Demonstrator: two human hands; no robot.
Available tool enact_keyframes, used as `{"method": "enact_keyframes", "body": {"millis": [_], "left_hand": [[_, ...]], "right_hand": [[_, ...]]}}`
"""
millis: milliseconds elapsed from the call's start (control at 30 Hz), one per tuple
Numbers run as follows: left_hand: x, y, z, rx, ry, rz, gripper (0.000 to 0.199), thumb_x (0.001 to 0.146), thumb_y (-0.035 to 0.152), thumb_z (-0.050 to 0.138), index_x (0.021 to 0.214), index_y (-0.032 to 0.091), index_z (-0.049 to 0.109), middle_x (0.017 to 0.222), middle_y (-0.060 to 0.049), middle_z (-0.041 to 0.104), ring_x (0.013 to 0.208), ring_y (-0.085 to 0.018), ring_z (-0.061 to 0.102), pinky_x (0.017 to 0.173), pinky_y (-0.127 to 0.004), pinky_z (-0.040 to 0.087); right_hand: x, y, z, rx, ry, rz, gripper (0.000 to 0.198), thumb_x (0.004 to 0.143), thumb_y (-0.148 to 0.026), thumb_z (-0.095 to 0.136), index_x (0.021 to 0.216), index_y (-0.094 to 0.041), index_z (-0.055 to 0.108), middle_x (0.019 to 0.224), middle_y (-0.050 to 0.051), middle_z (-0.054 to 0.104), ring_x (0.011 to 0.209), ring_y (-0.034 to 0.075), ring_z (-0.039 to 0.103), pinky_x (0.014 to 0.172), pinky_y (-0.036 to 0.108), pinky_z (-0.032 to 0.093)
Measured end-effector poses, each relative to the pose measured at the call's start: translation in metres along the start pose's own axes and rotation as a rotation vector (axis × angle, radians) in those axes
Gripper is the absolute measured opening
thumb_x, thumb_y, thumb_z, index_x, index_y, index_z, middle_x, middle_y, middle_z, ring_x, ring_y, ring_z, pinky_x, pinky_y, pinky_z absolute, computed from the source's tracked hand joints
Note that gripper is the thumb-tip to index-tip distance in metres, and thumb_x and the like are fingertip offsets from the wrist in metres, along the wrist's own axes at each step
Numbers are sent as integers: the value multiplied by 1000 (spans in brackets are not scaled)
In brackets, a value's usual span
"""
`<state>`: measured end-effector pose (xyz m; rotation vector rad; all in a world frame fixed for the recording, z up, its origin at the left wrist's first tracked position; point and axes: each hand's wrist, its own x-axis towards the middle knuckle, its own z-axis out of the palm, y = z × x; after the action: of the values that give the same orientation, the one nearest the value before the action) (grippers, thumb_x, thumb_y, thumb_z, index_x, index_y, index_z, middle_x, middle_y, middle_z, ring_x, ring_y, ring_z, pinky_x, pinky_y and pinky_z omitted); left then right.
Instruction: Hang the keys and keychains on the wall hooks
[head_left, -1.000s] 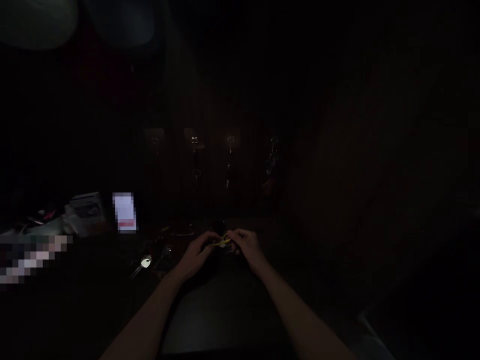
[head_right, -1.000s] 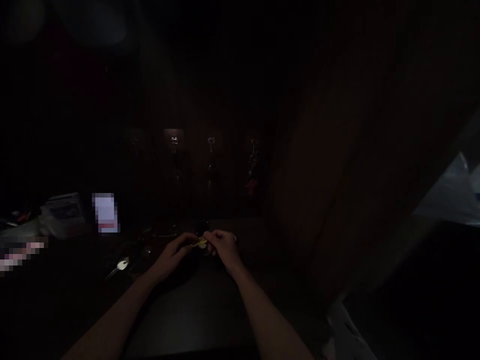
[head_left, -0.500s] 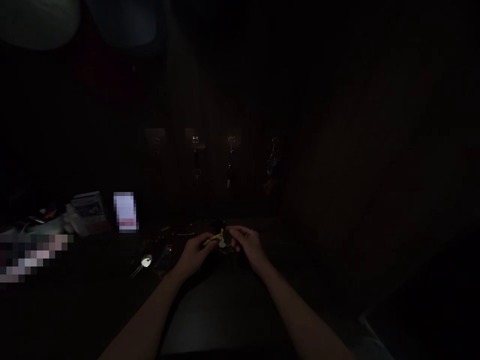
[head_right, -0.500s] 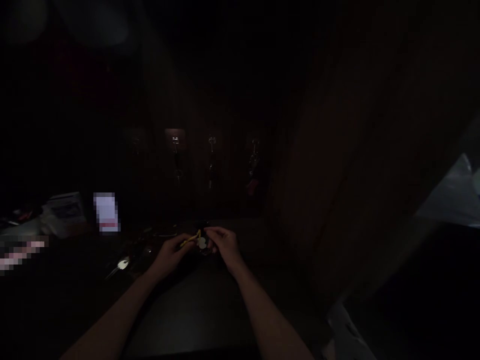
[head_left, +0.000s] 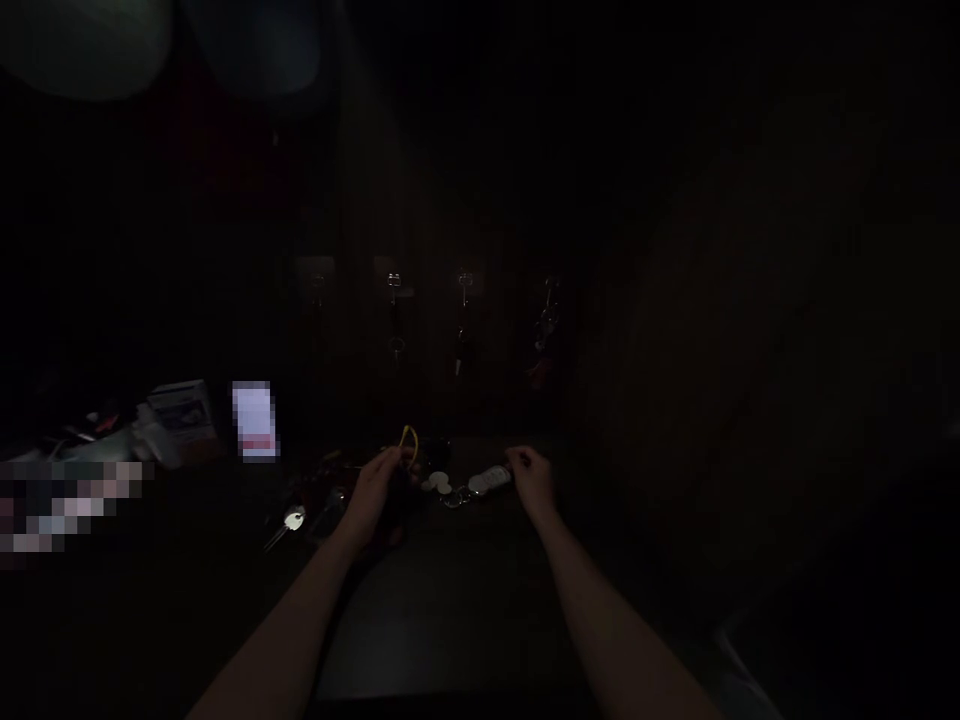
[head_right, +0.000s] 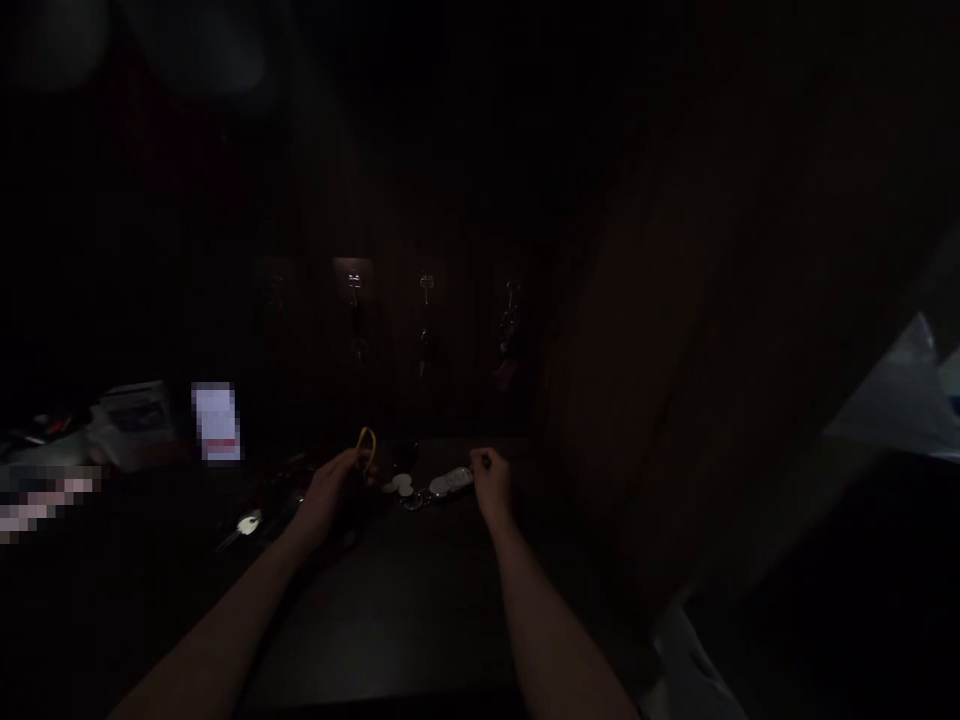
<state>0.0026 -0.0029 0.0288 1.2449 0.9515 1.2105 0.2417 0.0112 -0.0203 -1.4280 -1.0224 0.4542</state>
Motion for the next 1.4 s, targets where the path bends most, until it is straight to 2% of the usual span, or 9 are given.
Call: {"method": "enact_keyframes", "body": {"millis": [233,433,533,667,867,967,1167,1400], "left_hand": [[3,-6,-5,-141,-1,-9,36,72,47,58,92,18,65,81,-3,67,67,-14,61,62,-24,45],[7,-3,-13,-224,123,20,39,66,45,66,92,16,65,81,-4,68,69,-15,63,64,-25,47],[11,12,-16,-246,225,78,42,64,45,68,93,15,65,83,-6,68,70,-15,62,62,-24,47],[23,46,-22,-233,328,161,42,63,43,68,94,15,65,84,-6,68,66,-13,61,56,-23,46],[52,85,-30,-77,319,277,40,62,46,68,89,17,67,80,-3,66,59,-8,56,52,-18,41],[66,99,-22,-42,267,331,39,64,48,67,88,17,67,77,-2,65,57,-6,53,51,-16,40],[93,127,10,-122,193,412,30,68,42,66,84,17,65,69,1,61,51,-4,50,48,-15,39],[115,137,27,-225,194,324,19,74,33,62,76,14,61,63,2,59,45,-3,48,46,-15,39]], "right_hand": [[0,5,2,-63,-23,-21,24,69,-41,48,61,-21,59,52,-1,57,56,17,54,55,26,38],[2,7,3,-82,-7,-38,25,69,-42,47,61,-21,58,55,0,58,57,17,54,56,26,38],[3,8,4,-78,-12,-48,25,68,-42,47,60,-21,57,54,0,57,57,17,54,54,26,38],[4,8,4,-72,-21,-47,24,68,-41,47,61,-22,58,55,-1,57,57,17,54,54,25,38],[2,3,4,-77,-39,21,23,68,-41,46,59,-22,56,54,-1,57,55,16,53,53,25,38],[2,3,4,-73,-35,5,22,67,-41,47,60,-22,56,54,-1,57,56,16,54,54,25,38],[2,4,2,-98,-46,3,23,68,-42,46,61,-22,56,55,-1,57,57,16,55,54,25,39],[3,4,3,-79,-34,-14,22,67,-41,46,61,-23,55,56,-1,58,59,17,57,56,25,40]]}}
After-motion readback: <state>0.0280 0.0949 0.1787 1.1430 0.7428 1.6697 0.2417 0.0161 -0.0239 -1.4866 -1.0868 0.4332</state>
